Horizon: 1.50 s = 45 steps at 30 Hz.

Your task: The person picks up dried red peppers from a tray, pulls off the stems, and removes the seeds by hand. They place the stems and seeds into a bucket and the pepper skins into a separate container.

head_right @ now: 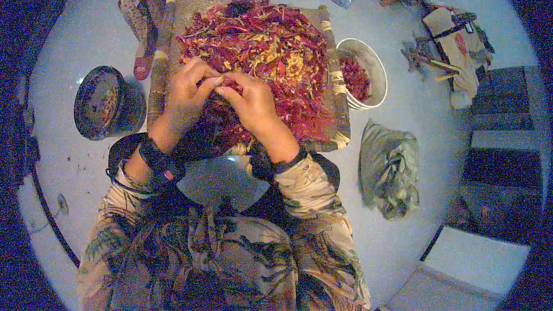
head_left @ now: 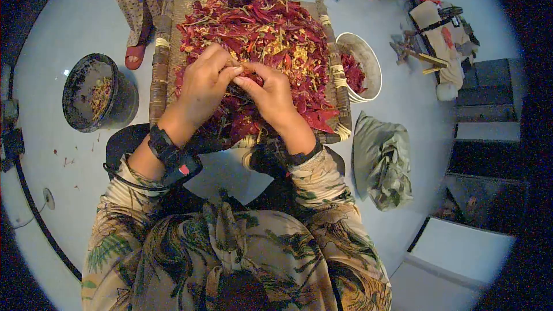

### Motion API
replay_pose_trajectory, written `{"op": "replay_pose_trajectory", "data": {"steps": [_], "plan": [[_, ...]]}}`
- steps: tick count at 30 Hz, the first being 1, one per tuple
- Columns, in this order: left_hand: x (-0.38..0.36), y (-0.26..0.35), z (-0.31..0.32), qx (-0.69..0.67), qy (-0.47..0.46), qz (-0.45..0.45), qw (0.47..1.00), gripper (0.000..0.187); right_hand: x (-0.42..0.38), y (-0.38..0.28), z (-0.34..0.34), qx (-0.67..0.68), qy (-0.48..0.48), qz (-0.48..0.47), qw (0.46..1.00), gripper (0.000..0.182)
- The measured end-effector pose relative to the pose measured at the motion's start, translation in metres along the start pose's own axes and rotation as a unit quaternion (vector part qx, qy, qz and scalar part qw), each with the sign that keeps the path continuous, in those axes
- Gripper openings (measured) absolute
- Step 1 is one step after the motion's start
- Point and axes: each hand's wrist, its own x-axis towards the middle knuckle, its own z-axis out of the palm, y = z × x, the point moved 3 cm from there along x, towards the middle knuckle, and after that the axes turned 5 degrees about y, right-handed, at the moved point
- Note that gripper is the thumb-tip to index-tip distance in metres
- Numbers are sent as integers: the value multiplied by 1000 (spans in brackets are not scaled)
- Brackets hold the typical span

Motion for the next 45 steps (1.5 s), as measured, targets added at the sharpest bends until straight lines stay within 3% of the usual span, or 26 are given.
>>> {"op": "replay_pose_trajectory", "data": {"steps": [3, 6, 9, 12, 15, 18, 20, 21, 22, 24, 27, 34, 42, 45], "plan": [[-1, -1, 0, -27, 20, -21, 999, 13, -1, -12, -4, -64, -26, -13, 998, 20], [-4, -12, 6, -188, 6, -102, 977, 13, -1, -18, -5, -99, -10, -63, 993, 16], [-7, -15, 11, -398, -35, -266, 877, 13, -2, -22, -6, -109, 1, -105, 988, 13], [-11, -24, 12, -468, -70, -352, 808, 9, -3, -22, -4, -98, 17, -136, 986, 10], [-18, -38, 19, -570, -94, -388, 718, 7, -3, -22, -3, -85, 26, -136, 987, 11], [-10, -49, 9, -706, -92, -384, 588, 6, -2, -15, -8, -84, 21, -112, 990, 14], [-1, -57, -9, -690, 3, -362, 626, 6, -3, -3, -16, -104, -1, -65, 992, 15], [5, -55, -19, -680, 51, -350, 642, 6, -2, 17, -16, -29, 21, -45, 998, 17], [8, -50, -23, -655, 83, -375, 651, 7, -1, 20, -22, 102, 27, 117, 987, 18], [9, -40, -26, -602, 145, -423, 661, 8, 12, 36, -45, 145, 66, 171, 972, 19], [5, -51, -17, -626, 108, -389, 667, 8, 25, 39, -74, 346, 119, 213, 906, 21], [1, -53, -14, -561, 59, -396, 725, 10, 25, 58, -87, 408, 139, 326, 841, 22], [-8, -47, 7, -508, -25, -400, 763, 7, 20, 70, -68, 673, -11, 308, 673, 9], [-8, -48, 9, -477, -36, -400, 782, 9, 20, 71, -70, 621, 24, 336, 708, 12]]}}
